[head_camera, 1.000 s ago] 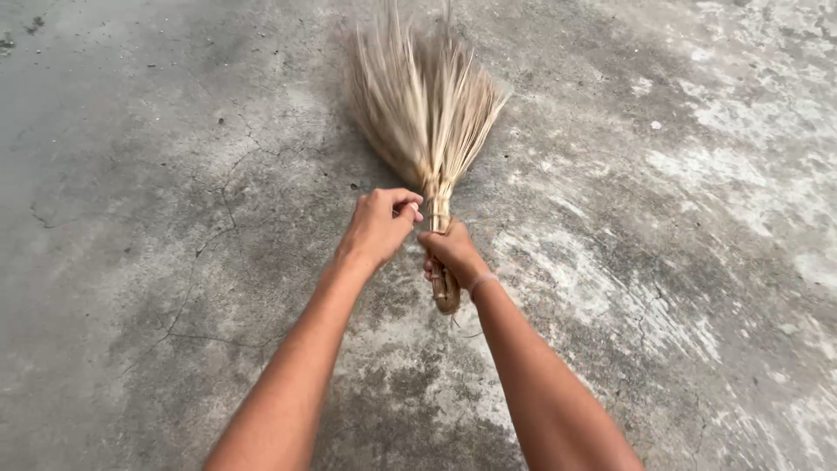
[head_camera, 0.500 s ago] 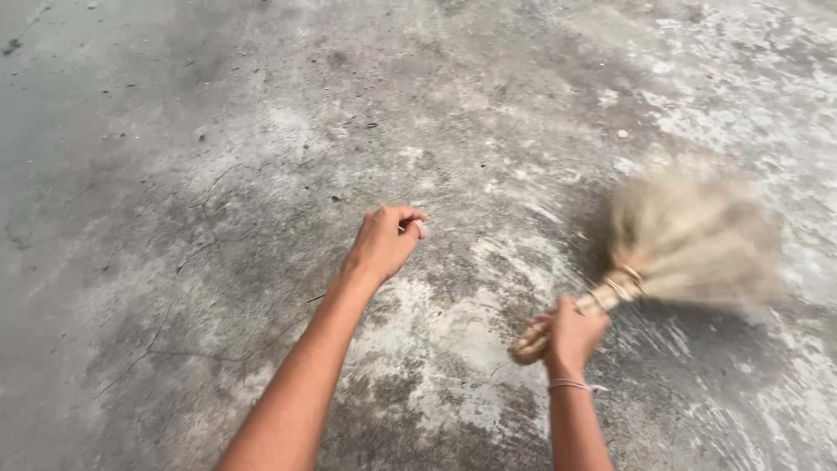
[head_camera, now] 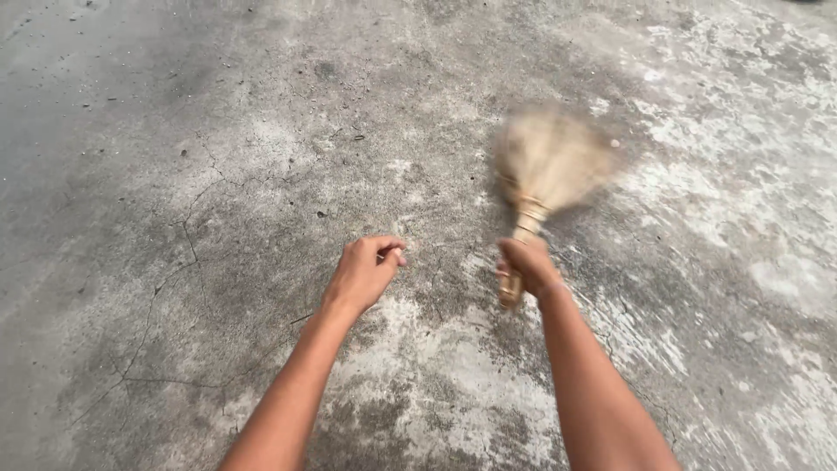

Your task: Sweeping an outdoor concrete area with a handheld straw broom.

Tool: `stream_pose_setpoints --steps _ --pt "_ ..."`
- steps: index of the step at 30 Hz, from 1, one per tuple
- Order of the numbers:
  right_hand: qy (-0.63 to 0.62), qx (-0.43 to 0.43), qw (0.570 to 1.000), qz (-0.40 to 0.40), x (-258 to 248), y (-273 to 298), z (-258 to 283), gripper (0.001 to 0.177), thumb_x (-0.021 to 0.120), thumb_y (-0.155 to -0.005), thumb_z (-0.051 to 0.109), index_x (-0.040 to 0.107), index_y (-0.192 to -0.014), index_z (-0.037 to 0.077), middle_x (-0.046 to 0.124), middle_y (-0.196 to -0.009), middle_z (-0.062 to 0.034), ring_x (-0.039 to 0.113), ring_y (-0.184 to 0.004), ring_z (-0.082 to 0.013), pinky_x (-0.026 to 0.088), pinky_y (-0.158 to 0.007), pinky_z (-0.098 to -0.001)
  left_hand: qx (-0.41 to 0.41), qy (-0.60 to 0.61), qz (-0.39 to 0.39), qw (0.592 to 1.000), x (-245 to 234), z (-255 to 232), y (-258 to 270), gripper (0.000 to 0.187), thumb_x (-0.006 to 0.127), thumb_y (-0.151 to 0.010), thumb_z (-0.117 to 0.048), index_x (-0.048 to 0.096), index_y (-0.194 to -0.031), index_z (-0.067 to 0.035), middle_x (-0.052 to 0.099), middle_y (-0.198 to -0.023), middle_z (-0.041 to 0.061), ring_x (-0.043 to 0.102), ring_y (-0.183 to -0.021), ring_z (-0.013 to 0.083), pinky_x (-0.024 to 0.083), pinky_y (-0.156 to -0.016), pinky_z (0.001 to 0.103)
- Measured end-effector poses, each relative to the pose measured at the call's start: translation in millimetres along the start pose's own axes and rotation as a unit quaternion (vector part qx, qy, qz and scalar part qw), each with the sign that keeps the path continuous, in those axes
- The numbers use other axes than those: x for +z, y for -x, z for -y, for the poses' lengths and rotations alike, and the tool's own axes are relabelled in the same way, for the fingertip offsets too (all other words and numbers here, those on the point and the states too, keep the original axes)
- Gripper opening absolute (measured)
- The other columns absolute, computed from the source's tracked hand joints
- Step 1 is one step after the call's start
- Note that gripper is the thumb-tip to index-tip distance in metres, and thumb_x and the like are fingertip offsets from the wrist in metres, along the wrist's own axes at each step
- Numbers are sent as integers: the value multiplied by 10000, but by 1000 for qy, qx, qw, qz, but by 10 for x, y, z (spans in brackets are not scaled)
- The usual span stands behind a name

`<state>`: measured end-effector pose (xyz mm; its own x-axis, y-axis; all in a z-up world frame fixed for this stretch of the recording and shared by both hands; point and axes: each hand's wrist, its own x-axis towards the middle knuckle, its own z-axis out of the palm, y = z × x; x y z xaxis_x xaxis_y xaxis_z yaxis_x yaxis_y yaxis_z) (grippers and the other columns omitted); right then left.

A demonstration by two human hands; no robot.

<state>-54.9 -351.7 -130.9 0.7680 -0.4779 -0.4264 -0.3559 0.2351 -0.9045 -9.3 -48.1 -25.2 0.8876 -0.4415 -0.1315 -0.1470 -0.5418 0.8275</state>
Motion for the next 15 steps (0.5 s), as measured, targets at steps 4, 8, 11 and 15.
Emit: stream_pose_setpoints --steps 4,8,11,15 --pt "47 44 980 188 782 -187 204 136 632 -874 48 504 -899 7 569 -642 -74 566 -457 -130 528 -415 -294 15 4 -27 1000 -28 243 -49 262 553 -910 -135 714 -1114 -100 777 -947 46 717 -811 115 555 -774 294" --pt "259 -89 949 154 1481 -290 -177 142 683 -830 74 564 -897 33 651 -687 -85 631 -520 -144 562 -466 -289 14 16 -41 999 -169 183 -15 281 564 -890 -120 712 -1126 -89 780 -918 53 721 -771 109 569 -740 288" --pt "458 -230 856 67 1674 -508 -528 369 863 -793 228 620 -927 -15 617 -727 -143 579 -647 -158 479 -590 -272 -42 32 -41 998 -336 216 21 275 559 -909 -143 697 -1140 -92 773 -918 40 707 -734 123 570 -697 305" --pt "388 -131 905 116 1689 632 426 363 652 -874 214 443 -1092 12 639 -754 -121 617 -520 -181 561 -458 -301 12 39 -85 996 -569 309 90 257 589 -909 -154 705 -1122 -71 774 -898 52 715 -746 114 574 -722 280"
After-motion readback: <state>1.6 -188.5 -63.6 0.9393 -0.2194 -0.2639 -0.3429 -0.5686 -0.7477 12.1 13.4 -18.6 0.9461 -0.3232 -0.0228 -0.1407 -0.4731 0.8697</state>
